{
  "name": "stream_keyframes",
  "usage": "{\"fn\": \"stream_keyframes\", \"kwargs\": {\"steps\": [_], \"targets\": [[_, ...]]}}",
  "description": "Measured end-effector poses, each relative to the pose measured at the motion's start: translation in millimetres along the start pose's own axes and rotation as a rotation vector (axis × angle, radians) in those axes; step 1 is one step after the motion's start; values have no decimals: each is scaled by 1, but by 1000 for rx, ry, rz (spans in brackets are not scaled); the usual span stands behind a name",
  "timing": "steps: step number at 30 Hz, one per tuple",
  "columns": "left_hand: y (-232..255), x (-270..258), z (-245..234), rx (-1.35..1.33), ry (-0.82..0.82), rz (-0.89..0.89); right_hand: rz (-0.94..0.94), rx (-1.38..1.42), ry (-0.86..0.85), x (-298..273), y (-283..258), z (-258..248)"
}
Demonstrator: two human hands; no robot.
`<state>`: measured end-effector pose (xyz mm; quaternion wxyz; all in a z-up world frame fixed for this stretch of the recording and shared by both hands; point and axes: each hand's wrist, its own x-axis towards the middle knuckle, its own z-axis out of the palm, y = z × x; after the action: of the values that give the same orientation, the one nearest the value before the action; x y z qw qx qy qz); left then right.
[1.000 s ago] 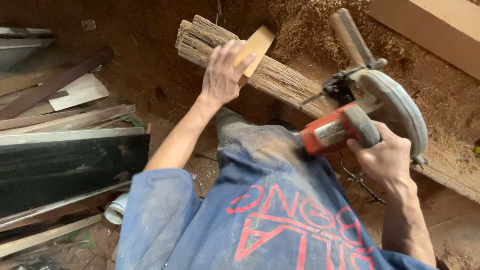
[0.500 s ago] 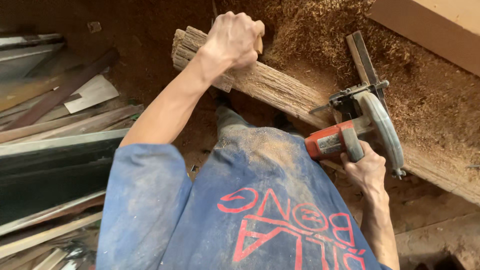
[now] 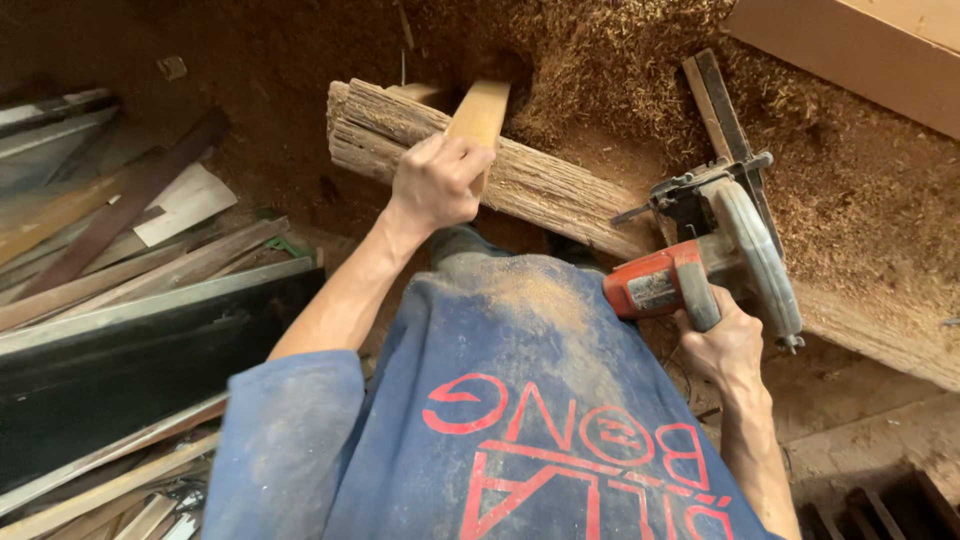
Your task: The person uses a circular saw to cut a small wooden plank into several pieces while it is placed on a larger piece of wood.
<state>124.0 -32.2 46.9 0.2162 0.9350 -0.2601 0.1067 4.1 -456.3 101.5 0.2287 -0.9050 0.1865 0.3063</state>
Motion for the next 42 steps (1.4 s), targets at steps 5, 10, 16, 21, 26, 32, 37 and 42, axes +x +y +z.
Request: {"fn": "stream_keyframes", "kwargs": {"steps": [5, 10, 16, 21, 26, 32, 37, 42], "targets": [[-8, -9, 15, -35, 69, -87, 6, -4, -18, 1, -2, -3], [-28, -3, 9, -39, 51, -126, -6, 11, -21, 1, 3, -1], [44, -4, 30, -128, 87, -197, -39, 35, -14, 0, 4, -1], [2, -17, 9, -138, 170, -155, -52, 33, -24, 6, 7, -3], [-7, 1, -23, -85, -90, -124, -68, 30, -33, 6, 9, -5], [76, 42, 6, 163, -290, -201, -55, 54, -23, 4, 6, -4], [86, 61, 51, 185, -390, -370, -44, 67, -33, 5, 7, -2], [111, 76, 67, 307, -517, -422, -48, 40, -45, 7, 12, -1]]}}
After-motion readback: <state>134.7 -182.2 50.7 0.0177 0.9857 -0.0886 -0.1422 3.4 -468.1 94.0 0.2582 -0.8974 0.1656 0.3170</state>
